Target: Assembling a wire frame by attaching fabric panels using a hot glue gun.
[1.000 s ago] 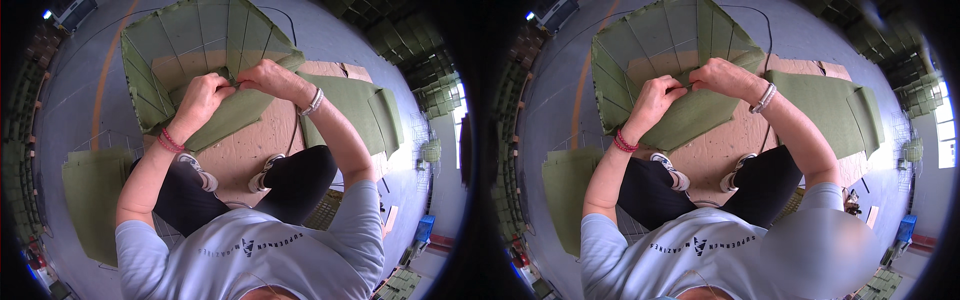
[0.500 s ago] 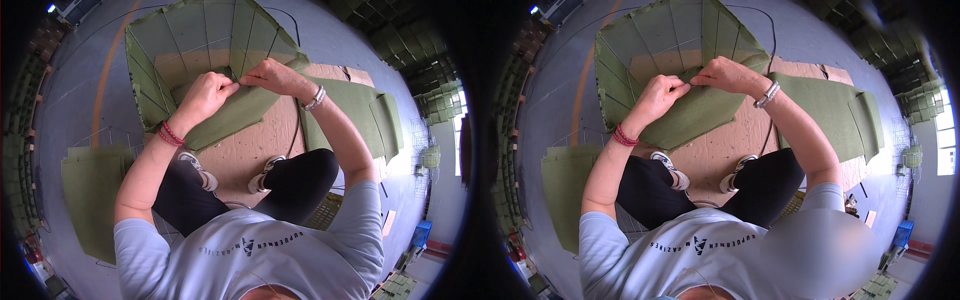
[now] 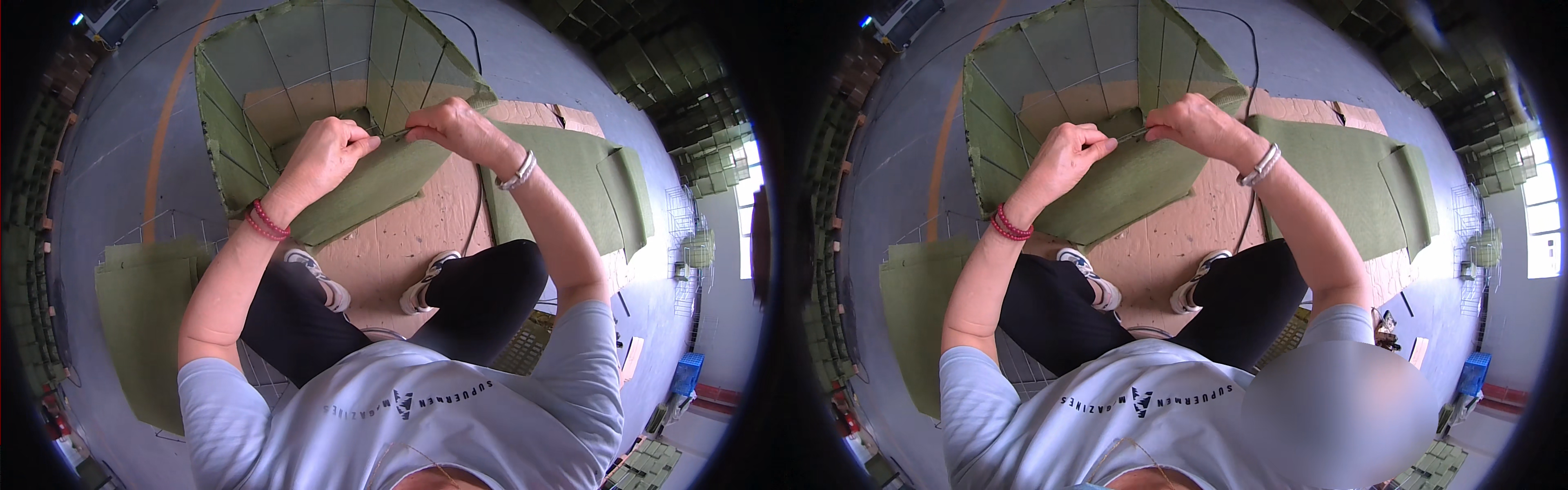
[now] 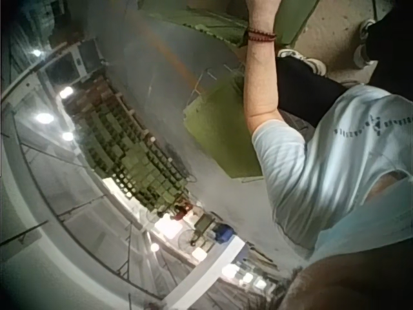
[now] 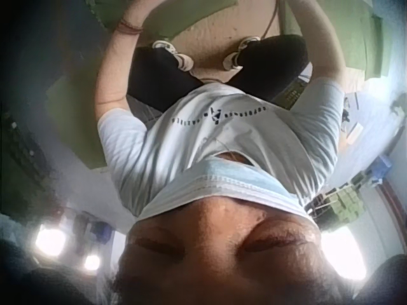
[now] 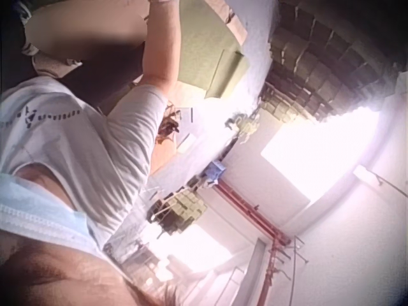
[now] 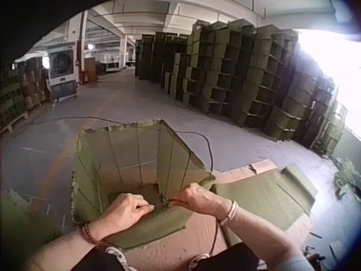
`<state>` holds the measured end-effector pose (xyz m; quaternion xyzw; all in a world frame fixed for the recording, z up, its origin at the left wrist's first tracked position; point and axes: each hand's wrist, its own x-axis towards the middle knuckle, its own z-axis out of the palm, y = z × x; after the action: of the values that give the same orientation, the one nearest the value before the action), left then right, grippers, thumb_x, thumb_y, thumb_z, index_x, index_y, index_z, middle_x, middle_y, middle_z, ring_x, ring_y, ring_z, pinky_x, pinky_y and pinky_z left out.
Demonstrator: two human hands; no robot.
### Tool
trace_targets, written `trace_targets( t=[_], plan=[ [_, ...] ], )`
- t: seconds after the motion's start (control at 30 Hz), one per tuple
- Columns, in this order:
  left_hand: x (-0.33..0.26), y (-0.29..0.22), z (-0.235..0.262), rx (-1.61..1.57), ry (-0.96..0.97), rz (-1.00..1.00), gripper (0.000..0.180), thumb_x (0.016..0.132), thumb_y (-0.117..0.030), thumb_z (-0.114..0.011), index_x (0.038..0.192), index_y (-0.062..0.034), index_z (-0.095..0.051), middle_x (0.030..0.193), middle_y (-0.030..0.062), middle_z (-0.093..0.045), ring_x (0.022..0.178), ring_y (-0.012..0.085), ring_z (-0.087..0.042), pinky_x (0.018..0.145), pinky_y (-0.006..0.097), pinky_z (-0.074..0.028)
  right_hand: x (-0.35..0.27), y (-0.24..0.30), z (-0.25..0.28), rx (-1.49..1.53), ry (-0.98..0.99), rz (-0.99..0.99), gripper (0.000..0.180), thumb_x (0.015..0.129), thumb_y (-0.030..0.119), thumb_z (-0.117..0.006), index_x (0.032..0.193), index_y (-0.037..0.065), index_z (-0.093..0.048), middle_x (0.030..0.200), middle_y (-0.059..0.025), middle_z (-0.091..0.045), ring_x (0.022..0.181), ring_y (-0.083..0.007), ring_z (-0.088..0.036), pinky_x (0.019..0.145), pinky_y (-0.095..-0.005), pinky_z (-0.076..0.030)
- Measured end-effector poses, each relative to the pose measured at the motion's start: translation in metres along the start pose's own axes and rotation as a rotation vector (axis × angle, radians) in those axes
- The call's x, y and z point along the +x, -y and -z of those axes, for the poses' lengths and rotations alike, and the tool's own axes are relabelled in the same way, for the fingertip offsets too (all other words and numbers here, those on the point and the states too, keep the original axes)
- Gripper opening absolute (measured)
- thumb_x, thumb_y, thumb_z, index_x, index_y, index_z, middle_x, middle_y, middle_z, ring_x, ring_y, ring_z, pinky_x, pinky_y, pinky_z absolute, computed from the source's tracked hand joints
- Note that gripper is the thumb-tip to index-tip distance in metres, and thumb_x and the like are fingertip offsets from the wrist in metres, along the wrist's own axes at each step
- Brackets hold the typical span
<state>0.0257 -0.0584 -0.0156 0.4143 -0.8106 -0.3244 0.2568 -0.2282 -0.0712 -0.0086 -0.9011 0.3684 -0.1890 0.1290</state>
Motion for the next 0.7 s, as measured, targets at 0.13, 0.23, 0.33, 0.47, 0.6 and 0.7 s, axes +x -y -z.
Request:
trace_targets(
  t=[0.13, 0.23, 0.33, 0.47, 0.6, 0.7],
  plan=[
    [0.011, 0.004, 0.001, 0.079, 0.132, 0.152, 0.036, 0.098, -0.029, -0.061, 0.093, 0.0052, -0.072, 0.068, 0.0218, -0.063, 0.058, 0.0208, -0.060, 0.061, 0.037, -0.048, 0.012, 0.000, 0.017, 0.067, 0.203, -0.262, 0.024, 0.091, 0.025, -0.068, 0.098, 0.002, -0.072, 0.078, -0.0144, -0.070, 0.070, -0.0277, -0.068, 0.066, -0.0378, -0.052],
    [0.006, 0.020, -0.010, -0.191, -0.099, 0.068, 0.046, 0.101, -0.037, -0.057, 0.088, 0.0056, -0.072, 0.059, 0.0181, -0.059, 0.053, 0.0168, -0.054, 0.058, 0.035, -0.045, 0.003, -0.005, 0.025, 0.069, -0.174, -0.162, 0.025, 0.091, 0.024, -0.069, 0.104, 0.004, -0.073, 0.082, -0.0138, -0.071, 0.075, -0.0257, -0.070, 0.071, -0.0357, -0.055],
    [0.002, 0.021, -0.010, -0.334, -0.193, 0.040, 0.051, 0.100, -0.041, -0.057, 0.087, 0.0057, -0.072, 0.052, 0.0124, -0.052, 0.050, 0.0138, -0.050, 0.055, 0.033, -0.043, -0.015, -0.002, 0.020, -0.122, -0.186, -0.006, 0.023, 0.091, 0.022, -0.068, 0.103, 0.003, -0.072, 0.086, -0.0134, -0.072, 0.079, -0.0281, -0.070, 0.076, -0.0349, -0.056],
    [0.004, 0.003, 0.000, -0.051, -0.015, 0.057, 0.057, 0.100, -0.045, -0.056, 0.084, 0.0065, -0.073, 0.051, 0.0084, -0.051, 0.051, 0.0124, -0.050, 0.054, 0.032, -0.044, -0.020, 0.000, 0.012, -0.082, -0.057, -0.105, 0.020, 0.091, 0.019, -0.067, 0.099, 0.001, -0.070, 0.088, -0.0148, -0.071, 0.080, -0.0328, -0.068, 0.075, -0.0393, -0.054],
    [0.006, 0.010, 0.002, -0.189, -0.039, 0.164, 0.054, 0.099, -0.043, -0.060, 0.079, 0.0056, -0.072, 0.049, 0.0097, -0.050, 0.050, 0.0134, -0.047, 0.053, 0.033, -0.042, -0.002, -0.007, 0.022, -0.134, 0.128, -0.058, 0.021, 0.092, 0.021, -0.066, 0.100, 0.002, -0.071, 0.083, -0.0156, -0.070, 0.077, -0.0326, -0.068, 0.072, -0.0403, -0.053],
    [-0.005, 0.010, 0.010, -0.167, -0.243, 0.041, 0.039, 0.097, -0.030, -0.064, 0.083, 0.0058, -0.071, 0.062, 0.0104, -0.057, 0.054, 0.0167, -0.052, 0.056, 0.030, -0.043, 0.000, -0.002, 0.031, -0.134, 0.181, -0.093, 0.023, 0.092, 0.024, -0.066, 0.101, 0.003, -0.072, 0.083, -0.0151, -0.071, 0.078, -0.0321, -0.068, 0.076, -0.0400, -0.052]
  ],
)
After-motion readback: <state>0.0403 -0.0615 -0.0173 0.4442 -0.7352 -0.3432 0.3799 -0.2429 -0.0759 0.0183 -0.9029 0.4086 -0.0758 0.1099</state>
